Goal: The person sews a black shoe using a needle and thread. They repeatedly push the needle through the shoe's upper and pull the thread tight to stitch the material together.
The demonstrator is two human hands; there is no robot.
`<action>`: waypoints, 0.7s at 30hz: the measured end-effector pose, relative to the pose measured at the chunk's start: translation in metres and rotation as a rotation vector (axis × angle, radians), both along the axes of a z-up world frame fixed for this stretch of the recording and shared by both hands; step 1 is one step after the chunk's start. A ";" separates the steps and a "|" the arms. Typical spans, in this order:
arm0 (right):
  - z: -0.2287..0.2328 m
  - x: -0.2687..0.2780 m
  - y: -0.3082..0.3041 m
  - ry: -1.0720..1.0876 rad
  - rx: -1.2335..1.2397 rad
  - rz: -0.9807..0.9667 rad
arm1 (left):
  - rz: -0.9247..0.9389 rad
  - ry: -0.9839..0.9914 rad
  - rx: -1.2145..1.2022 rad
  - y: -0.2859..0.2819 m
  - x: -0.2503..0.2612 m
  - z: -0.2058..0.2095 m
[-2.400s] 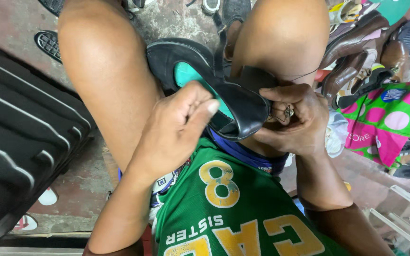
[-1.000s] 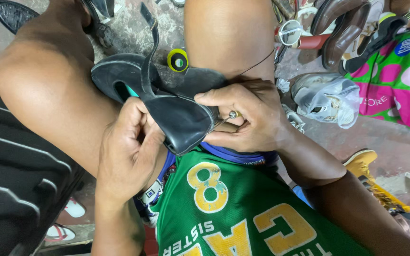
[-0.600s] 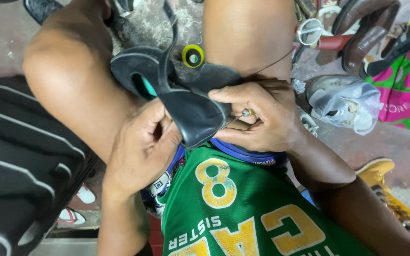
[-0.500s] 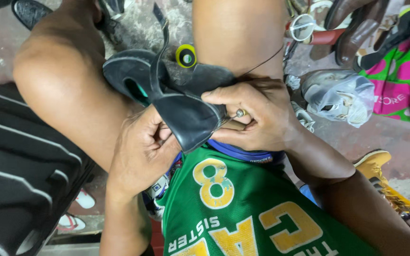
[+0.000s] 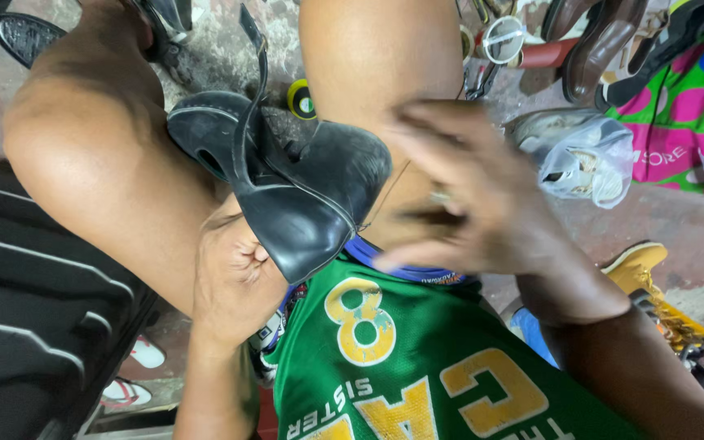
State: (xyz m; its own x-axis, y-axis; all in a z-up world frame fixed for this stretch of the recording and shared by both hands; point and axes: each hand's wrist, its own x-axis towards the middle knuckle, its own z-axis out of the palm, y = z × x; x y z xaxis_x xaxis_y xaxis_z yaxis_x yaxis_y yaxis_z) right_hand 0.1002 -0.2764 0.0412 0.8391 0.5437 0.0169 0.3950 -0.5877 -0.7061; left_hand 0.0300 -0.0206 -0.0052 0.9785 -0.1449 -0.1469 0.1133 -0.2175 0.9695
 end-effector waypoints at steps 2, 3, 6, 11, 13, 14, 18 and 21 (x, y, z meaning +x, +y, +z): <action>-0.015 -0.009 0.002 -0.108 -0.126 0.063 | 0.041 -0.015 0.008 0.001 -0.011 -0.004; -0.020 -0.010 0.000 -0.114 -0.079 0.041 | 0.075 -0.029 0.012 0.001 -0.014 -0.009; -0.028 -0.017 -0.003 -0.088 0.004 -0.007 | 0.229 -0.024 0.021 -0.002 -0.032 -0.020; -0.029 -0.018 -0.016 0.066 0.012 -0.015 | 0.361 0.141 -0.233 -0.013 -0.036 -0.028; -0.025 -0.018 -0.022 0.273 0.135 -0.003 | 0.323 0.265 -0.392 -0.015 -0.033 -0.020; -0.024 -0.017 -0.024 0.373 0.198 0.005 | 0.274 0.322 -0.470 -0.014 -0.029 -0.014; -0.021 -0.019 -0.017 0.424 0.632 -0.024 | 0.076 0.336 -0.620 -0.004 -0.011 0.010; -0.024 -0.018 0.009 0.586 0.919 0.005 | 0.032 0.321 -0.361 -0.005 0.000 0.016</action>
